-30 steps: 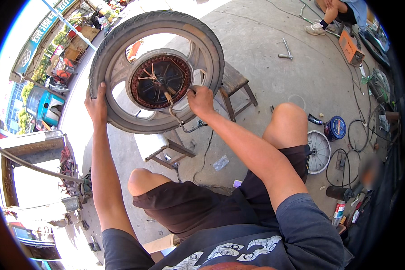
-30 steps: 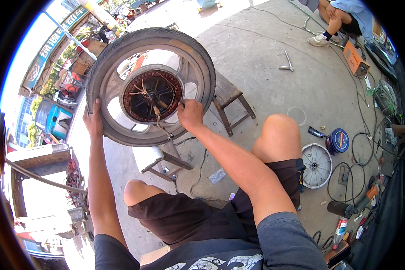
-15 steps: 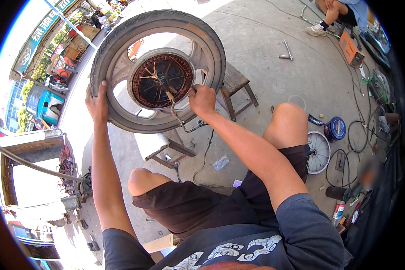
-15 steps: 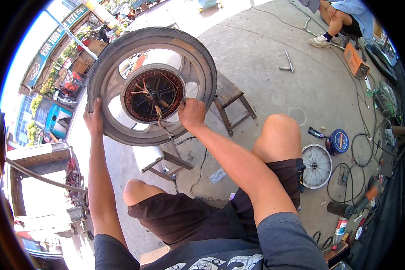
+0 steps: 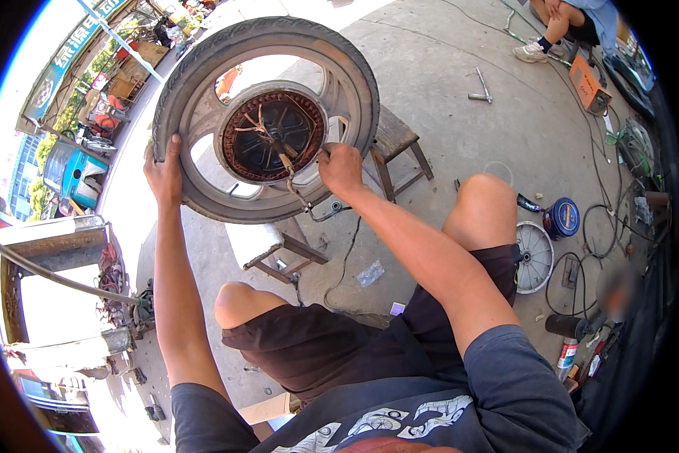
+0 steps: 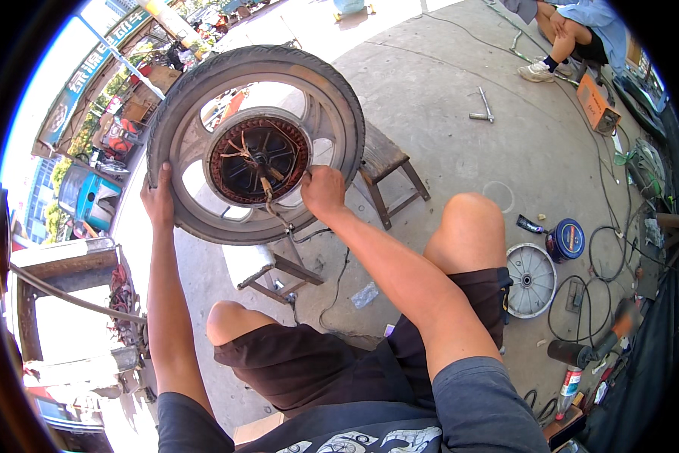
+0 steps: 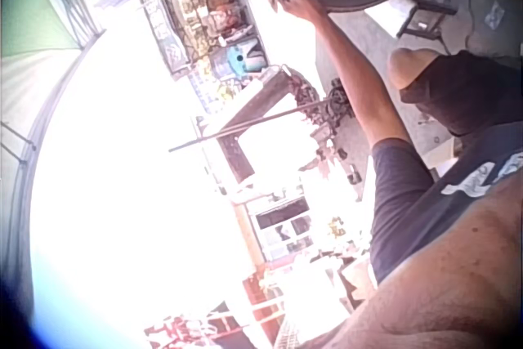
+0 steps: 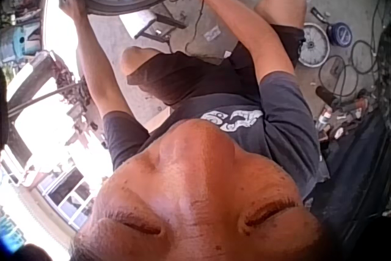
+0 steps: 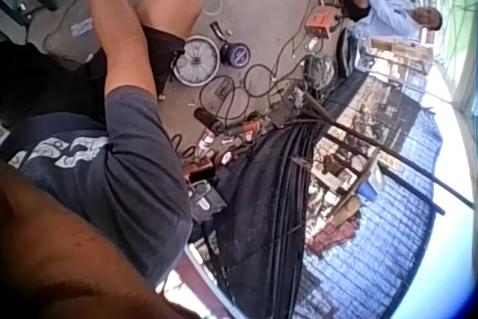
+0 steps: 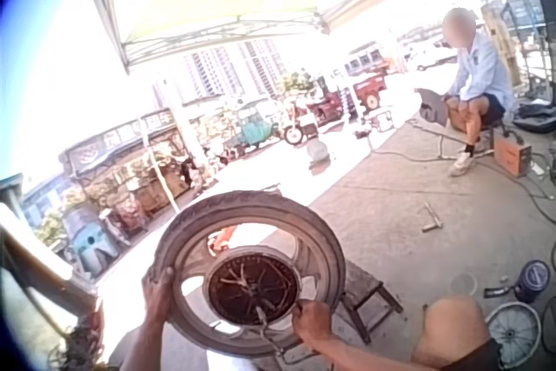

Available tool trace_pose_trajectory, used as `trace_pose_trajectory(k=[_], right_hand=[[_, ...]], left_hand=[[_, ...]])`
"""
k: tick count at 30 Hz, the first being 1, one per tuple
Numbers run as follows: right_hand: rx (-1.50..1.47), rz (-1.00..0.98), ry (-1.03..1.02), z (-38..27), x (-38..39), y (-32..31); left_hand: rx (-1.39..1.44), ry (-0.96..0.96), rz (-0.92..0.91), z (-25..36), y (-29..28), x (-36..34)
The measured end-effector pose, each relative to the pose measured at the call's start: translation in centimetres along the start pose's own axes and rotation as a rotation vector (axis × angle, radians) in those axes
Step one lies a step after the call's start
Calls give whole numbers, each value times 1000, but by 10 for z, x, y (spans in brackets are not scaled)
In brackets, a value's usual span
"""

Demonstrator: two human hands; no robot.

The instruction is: The person is repairing a motorcycle wheel by manipulating wires and components within the hub. They use pliers to adjust parts and handle a metal cover, working on the wheel while seated on the ground.

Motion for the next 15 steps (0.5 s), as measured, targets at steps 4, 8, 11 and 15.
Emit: trace_pose_trajectory(k=[4, 8, 11, 15], right_hand=[[-14, -5, 16, -1, 2, 0], [-13, 6, 2, -3, -2, -2], [-7, 2, 10, -3, -1, -2], [0, -10, 26, -2, -2, -2]], left_hand=[[22, -9, 8, -3, 0, 0], [29, -3, 11, -3, 0, -1], [53, -8, 4, -4, 0, -1], [44, -11, 9, -2, 1, -1]])
Point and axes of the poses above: each hand's wrist, its own x-axis away from the middle knuckle, its own y-axis out of the palm, z = x × y, the point moved 2 cm from there along -x, towards the middle knuckle, and after that the axes turned 14 degrees about -x, right-handed, at the moved point
